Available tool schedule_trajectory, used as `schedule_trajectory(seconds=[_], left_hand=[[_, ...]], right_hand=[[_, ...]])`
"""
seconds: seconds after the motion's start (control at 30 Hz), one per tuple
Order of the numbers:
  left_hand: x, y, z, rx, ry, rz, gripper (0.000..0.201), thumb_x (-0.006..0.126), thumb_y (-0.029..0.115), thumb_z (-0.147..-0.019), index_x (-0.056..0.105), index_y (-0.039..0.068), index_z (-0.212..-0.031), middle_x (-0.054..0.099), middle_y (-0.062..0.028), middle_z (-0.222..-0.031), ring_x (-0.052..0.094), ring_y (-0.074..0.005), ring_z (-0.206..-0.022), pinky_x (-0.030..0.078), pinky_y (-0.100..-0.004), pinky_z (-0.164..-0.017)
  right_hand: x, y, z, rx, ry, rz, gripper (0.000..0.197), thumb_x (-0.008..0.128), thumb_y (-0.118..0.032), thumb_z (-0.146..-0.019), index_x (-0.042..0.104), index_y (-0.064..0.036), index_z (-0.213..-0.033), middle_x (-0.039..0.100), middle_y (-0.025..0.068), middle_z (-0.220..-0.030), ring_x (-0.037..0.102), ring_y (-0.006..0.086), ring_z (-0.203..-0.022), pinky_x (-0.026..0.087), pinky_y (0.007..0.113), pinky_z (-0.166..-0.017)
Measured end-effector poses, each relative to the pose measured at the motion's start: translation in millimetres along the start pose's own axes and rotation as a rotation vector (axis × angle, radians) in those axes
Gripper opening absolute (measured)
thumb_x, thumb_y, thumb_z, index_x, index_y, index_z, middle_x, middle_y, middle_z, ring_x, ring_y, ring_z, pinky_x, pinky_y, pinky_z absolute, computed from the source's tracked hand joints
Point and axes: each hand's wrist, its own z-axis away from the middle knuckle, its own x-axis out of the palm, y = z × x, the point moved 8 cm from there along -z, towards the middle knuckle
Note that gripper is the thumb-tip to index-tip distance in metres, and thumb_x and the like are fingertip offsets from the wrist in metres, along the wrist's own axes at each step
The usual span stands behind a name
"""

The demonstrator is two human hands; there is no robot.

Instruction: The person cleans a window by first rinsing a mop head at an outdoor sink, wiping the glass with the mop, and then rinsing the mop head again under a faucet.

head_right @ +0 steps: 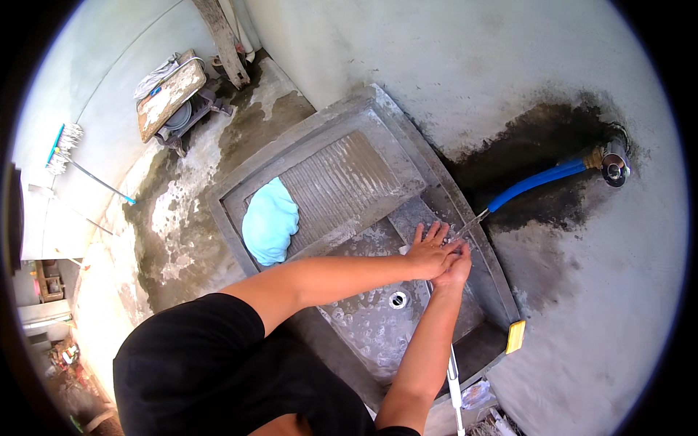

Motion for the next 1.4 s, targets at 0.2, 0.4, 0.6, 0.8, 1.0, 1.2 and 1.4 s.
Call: schedule_trajectory(seconds=[0.2,0.4,0.6,0.8,1.0,1.2,1.4], left_hand=[[-16.6,-45.7,-24.1,-0.163,0.109,0.068,0.053,0.031,0.044,-0.089,0.035,0.015,-0.133,0.017,-0.0178,-0.143,0.008,-0.0340,-0.134,0.005,-0.0554,-0.103],[12.5,1.1,-0.8,0.047,0.019,0.025,0.051,0.031,0.040,-0.089,0.034,0.015,-0.134,0.016,-0.0169,-0.143,0.009,-0.0339,-0.133,0.004,-0.0557,-0.103],[5.3,-15.8,-14.4,-0.115,0.141,-0.028,0.049,0.034,0.040,-0.088,0.040,0.014,-0.130,0.022,-0.0182,-0.141,0.013,-0.0342,-0.133,0.005,-0.0544,-0.104],[2.3,-4.9,-7.4,0.173,-0.021,-0.048,0.055,0.038,0.049,-0.085,0.038,0.021,-0.132,0.021,-0.0189,-0.142,0.011,-0.0333,-0.133,0.004,-0.0546,-0.104],[6.2,-8.0,-17.1,0.275,0.010,-0.028,0.055,0.031,0.051,-0.087,0.038,0.020,-0.132,0.024,-0.0149,-0.142,0.012,-0.0305,-0.134,0.005,-0.0530,-0.105],[-3.9,-22.0,-39.7,0.173,-0.009,-0.047,0.055,0.027,0.051,-0.089,0.041,0.017,-0.130,0.031,-0.0111,-0.139,0.016,-0.0288,-0.133,0.008,-0.0485,-0.106],[2.7,-52.3,-37.2,-0.086,-0.075,0.066,0.060,0.025,0.051,-0.089,0.030,0.013,-0.136,0.021,-0.0176,-0.142,0.013,-0.0324,-0.133,0.009,-0.0484,-0.106]], right_hand=[[0.2,2.0,-3.1,0.011,-0.088,0.056,0.054,0.028,-0.042,-0.090,0.045,-0.0010,-0.121,0.045,0.0133,-0.127,0.041,0.0286,-0.118,0.029,0.043,-0.100],[1.5,-0.1,3.7,0.013,-0.117,0.054,0.048,0.033,-0.036,-0.090,0.045,-0.0019,-0.121,0.045,0.0149,-0.127,0.042,0.0299,-0.117,0.032,0.042,-0.099],[-2.2,4.5,-6.9,0.007,-0.123,0.051,0.044,0.034,-0.033,-0.091,0.044,-0.0025,-0.121,0.048,0.0134,-0.124,0.044,0.0300,-0.114,0.033,0.044,-0.098],[-12.6,1.7,2.3,-0.081,0.008,0.101,0.047,0.031,-0.036,-0.094,0.039,-0.0009,-0.124,0.041,0.0162,-0.129,0.043,0.0299,-0.116,0.034,0.045,-0.097],[-40.3,-31.9,50.7,-0.247,0.093,0.125,0.044,0.038,-0.033,-0.093,0.046,0.0043,-0.116,0.053,0.0169,-0.115,0.054,0.0295,-0.102,0.044,0.043,-0.088],[-74.7,-69.1,123.9,-0.409,0.109,0.161,0.044,0.040,-0.033,-0.093,0.050,0.0055,-0.110,0.055,0.0170,-0.110,0.057,0.0288,-0.096,0.047,0.041,-0.084],[-83.6,-83.6,165.4,-0.488,0.059,0.224,0.046,0.035,-0.035,-0.094,0.049,0.0053,-0.113,0.056,0.0175,-0.110,0.056,0.0281,-0.099,0.045,0.040,-0.086]])
